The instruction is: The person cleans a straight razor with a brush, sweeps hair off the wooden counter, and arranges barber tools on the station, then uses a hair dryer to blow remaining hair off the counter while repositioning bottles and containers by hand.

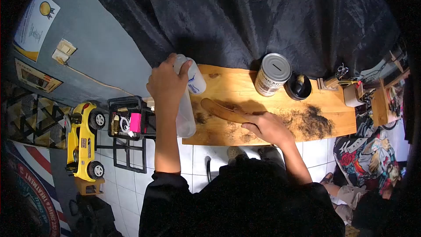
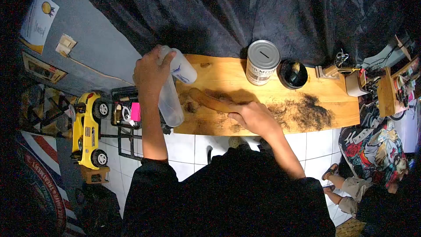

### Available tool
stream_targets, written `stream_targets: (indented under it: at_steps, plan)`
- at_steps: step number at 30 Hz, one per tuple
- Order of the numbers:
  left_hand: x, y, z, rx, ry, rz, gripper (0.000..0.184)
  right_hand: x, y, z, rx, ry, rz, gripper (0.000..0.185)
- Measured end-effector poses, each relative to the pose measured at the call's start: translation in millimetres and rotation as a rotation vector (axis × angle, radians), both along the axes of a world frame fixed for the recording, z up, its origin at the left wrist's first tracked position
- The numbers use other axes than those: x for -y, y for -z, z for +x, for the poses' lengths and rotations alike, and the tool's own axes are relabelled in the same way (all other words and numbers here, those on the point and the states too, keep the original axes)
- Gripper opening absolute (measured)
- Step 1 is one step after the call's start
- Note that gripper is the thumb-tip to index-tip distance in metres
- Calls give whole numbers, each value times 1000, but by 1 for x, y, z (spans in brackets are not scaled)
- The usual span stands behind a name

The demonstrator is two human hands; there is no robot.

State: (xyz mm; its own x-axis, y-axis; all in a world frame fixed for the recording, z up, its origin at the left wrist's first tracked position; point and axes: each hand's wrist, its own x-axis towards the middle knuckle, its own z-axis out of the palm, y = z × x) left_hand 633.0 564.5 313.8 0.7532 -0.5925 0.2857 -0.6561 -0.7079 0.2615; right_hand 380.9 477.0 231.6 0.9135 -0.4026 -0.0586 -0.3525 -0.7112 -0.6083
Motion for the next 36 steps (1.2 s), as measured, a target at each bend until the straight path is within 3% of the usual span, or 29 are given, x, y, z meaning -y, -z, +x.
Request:
stream_targets:
  at_steps: [5,7,8,10,11,13,14,20,25,31,33,36]
  plan:
    - [-5,-4,-7,-109,19,-35,55,-2,2,-11,52,58,57,33]
    - [-13,-6,-13,58,81,-231,55,1,1,-17,35,67,83,39]
    - [-19,-9,-19,58,86,-231,55,3,0,-19,16,72,110,46]
    - [-26,-32,-41,-63,11,-551,41,3,0,-23,73,120,126,46]
    - [-22,-33,-47,-68,8,-545,41,1,1,-24,130,163,141,46]
    - [-7,-33,-58,77,186,-844,29,0,2,-25,145,215,142,45]
    - [6,-28,-57,237,297,-875,22,0,3,-26,165,268,139,45]
    - [63,21,-48,168,475,-879,22,5,0,-49,53,278,148,46]
    - [70,43,-56,60,421,-782,30,7,-9,-74,-12,314,99,45]
    - [68,43,-63,97,393,-672,41,8,-14,-144,255,379,5,44]
    - [66,39,-68,160,348,-643,45,3,-19,-175,89,589,225,45]
    - [58,35,-76,316,340,-651,45,2,5,-227,174,801,-15,46]
